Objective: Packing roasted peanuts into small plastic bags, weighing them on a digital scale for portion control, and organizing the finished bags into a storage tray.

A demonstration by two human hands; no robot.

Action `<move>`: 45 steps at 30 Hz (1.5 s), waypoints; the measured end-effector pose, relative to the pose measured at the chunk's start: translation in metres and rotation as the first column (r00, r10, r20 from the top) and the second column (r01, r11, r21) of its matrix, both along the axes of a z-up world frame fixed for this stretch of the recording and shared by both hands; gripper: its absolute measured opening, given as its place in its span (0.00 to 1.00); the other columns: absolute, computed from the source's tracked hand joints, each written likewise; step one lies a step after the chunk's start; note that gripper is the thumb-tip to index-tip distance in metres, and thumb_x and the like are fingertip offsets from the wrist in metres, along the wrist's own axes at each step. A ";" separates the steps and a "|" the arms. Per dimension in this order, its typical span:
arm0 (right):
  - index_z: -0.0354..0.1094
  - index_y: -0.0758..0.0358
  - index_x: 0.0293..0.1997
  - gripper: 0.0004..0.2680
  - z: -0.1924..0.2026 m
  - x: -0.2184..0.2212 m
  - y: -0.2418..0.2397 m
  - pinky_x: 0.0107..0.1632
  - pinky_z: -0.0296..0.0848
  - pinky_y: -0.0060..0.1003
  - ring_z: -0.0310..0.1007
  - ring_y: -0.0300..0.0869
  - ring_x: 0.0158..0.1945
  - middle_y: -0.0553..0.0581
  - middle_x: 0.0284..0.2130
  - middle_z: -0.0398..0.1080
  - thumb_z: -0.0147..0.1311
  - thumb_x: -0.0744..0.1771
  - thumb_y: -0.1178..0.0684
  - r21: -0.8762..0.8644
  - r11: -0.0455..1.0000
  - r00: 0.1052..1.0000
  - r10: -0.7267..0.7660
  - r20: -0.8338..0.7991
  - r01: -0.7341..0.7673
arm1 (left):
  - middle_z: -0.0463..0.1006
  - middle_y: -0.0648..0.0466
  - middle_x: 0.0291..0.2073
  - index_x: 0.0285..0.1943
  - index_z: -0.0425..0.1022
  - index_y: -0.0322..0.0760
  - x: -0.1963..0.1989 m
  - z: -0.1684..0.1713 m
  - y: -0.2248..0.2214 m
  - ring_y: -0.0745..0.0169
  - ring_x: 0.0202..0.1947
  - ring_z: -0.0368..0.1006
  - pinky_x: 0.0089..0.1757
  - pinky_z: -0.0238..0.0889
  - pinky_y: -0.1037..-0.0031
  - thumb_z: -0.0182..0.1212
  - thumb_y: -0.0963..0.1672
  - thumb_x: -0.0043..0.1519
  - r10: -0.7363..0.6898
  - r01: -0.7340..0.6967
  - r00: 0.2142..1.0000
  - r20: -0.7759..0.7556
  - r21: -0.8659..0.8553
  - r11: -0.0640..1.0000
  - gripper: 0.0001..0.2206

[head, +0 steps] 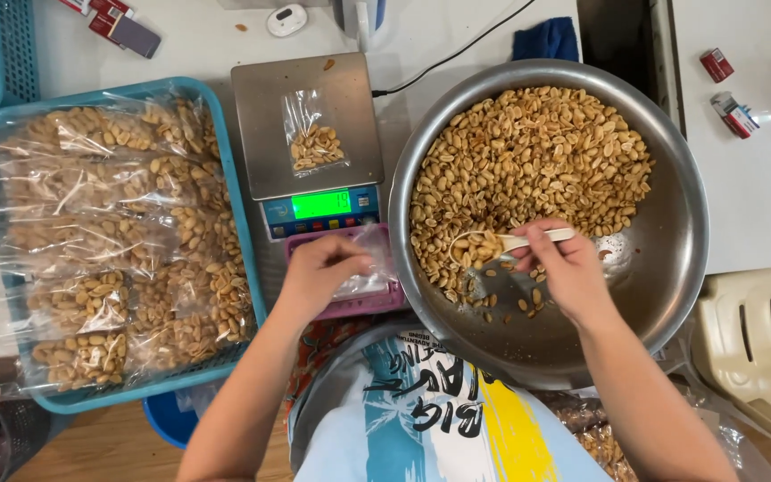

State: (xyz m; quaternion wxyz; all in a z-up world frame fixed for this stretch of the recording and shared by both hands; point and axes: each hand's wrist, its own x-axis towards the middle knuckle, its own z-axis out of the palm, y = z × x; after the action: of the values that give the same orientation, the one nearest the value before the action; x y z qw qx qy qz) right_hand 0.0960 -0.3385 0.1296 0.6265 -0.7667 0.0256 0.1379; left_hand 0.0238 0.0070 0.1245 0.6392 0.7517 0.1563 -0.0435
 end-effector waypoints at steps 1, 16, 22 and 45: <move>0.73 0.68 0.47 0.08 0.010 0.000 0.002 0.34 0.78 0.34 0.77 0.43 0.28 0.64 0.28 0.74 0.49 0.73 0.53 0.014 1.000 0.999 -0.003 0.034 0.003 | 0.83 0.50 0.25 0.35 0.83 0.37 0.006 0.011 -0.005 0.63 0.31 0.79 0.42 0.72 0.68 0.75 0.42 0.54 -0.059 0.056 0.997 -0.052 -0.065 0.996 0.05; 0.74 0.72 0.44 0.07 0.090 0.009 0.011 0.33 0.78 0.38 0.76 0.43 0.25 0.67 0.24 0.74 0.52 0.72 0.58 -0.131 0.989 0.957 0.102 0.273 -0.068 | 0.82 0.59 0.21 0.33 0.83 0.48 0.064 0.060 -0.048 0.54 0.31 0.80 0.39 0.71 0.70 0.69 0.50 0.56 -0.514 0.529 0.848 -0.126 0.224 0.819 0.07; 0.76 0.63 0.43 0.05 0.090 0.007 0.020 0.32 0.78 0.37 0.76 0.47 0.25 0.64 0.24 0.74 0.55 0.68 0.57 -0.511 0.812 0.673 0.548 0.497 -0.284 | 0.83 0.44 0.41 0.57 0.77 0.35 0.067 0.057 -0.087 0.47 0.40 0.81 0.46 0.74 0.63 0.69 0.48 0.59 -0.649 0.647 0.756 0.088 0.048 0.761 0.20; 0.74 0.73 0.47 0.04 0.034 -0.025 0.001 0.49 0.75 0.38 0.76 0.49 0.41 0.65 0.40 0.76 0.55 0.70 0.66 -0.416 0.909 0.549 0.362 0.753 -0.030 | 0.73 0.58 0.46 0.48 0.84 0.54 0.140 -0.043 0.073 0.55 0.47 0.74 0.54 0.62 0.64 0.76 0.52 0.49 0.534 -0.660 0.750 0.391 0.381 0.648 0.18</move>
State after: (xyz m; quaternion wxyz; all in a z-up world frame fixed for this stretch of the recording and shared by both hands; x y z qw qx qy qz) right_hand 0.0714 -0.3372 0.1633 0.3976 -0.8399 -0.3291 -0.1678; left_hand 0.1635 0.0801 0.0814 0.4154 0.7937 0.3230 0.3053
